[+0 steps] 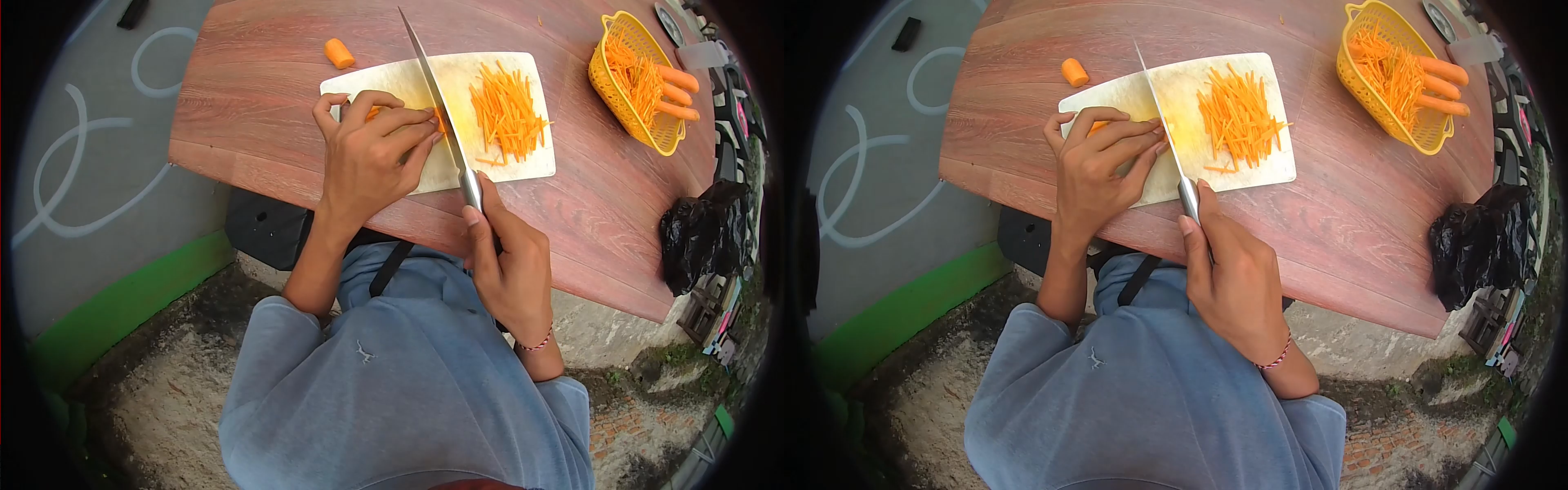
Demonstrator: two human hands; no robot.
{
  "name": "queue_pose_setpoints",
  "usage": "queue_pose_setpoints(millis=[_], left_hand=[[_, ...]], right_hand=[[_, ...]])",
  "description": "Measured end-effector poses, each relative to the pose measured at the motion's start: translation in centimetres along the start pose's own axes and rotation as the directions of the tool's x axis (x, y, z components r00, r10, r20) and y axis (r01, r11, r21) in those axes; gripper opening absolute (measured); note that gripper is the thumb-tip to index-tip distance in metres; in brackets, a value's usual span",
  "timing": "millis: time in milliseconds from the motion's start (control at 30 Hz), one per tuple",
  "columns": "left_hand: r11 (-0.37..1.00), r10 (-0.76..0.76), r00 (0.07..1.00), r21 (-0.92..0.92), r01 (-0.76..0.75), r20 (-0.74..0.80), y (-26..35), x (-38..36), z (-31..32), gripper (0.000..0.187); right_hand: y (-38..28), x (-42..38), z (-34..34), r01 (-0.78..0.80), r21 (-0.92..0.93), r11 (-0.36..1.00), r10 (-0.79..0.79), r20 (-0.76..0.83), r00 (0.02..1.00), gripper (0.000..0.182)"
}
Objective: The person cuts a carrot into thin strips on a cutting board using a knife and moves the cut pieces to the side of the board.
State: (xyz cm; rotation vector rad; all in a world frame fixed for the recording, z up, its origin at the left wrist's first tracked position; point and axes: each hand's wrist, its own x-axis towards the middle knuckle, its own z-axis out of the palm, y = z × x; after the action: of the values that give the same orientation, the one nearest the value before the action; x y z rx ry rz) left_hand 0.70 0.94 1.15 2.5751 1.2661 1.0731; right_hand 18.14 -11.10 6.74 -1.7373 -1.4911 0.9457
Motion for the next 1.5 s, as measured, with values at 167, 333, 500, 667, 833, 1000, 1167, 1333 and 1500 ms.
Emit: queue_pose_setpoints(millis=[167,333,500,667,833,1000,1167,1333,1500], left_hand=[[1.0,0.005,1.0,-0.001,-0.005,0.015,-0.1,-0.1,0.0,0.014],[1.0,0.012,1.0,-0.002,-0.012,0.018,0.0,-0.2,-0.1,0.014],[1.0,0.014,1.0,0.011,-0.014,-0.003,0.1,-0.3,0.0,0.013],[1.0,0.022,1.0,0.02,-0.022,0.004,0.2,-0.2,0.0,0.012],[1.0,0.024,1.0,0.018,-0.024,-0.002,0.1,-0.3,0.1,0.011],[0.999,0.034,0.999,0.025,-0.034,0.001,0.1,-0.3,0.1,0.01],[0.999,0.05,0.998,0.012,-0.049,-0.031,-0.2,-0.4,0.6,0.009],[0.999,0.05,0.999,0.003,-0.05,-0.013,-0.2,-0.4,0.5,0.01],[0.998,0.057,0.998,0.011,-0.057,-0.022,-0.3,-0.4,0.5,0.01]], right_hand=[[-0.1,1.4,1.4,0.15,-0.19,0.97,-0.165,-0.066,0.984,0.04],[-0.2,4.2,1.3,0.124,-0.149,0.981,-0.133,-0.056,0.989,0.039],[0.6,3.6,-0.3,-0.013,0.018,1.0,0.013,-0.007,1.0,0.037],[0.5,2.9,-1.2,-0.072,0.033,0.997,0.071,0.018,0.997,0.037],[0.5,3.2,-0.2,0.04,-0.024,0.999,-0.041,-0.034,0.999,0.036],[0.0,3.4,0.8,0.176,-0.194,0.965,-0.197,-0.093,0.976,0.036],[0.4,2.0,-0.5,0.127,-0.177,0.976,-0.142,-0.076,0.987,0.037],[0.4,2.2,-1.0,0.005,-0.106,0.994,-0.015,-0.094,0.995,0.037],[0.3,2.0,-0.6,0.057,-0.04,0.998,-0.059,-0.052,0.997,0.037]])
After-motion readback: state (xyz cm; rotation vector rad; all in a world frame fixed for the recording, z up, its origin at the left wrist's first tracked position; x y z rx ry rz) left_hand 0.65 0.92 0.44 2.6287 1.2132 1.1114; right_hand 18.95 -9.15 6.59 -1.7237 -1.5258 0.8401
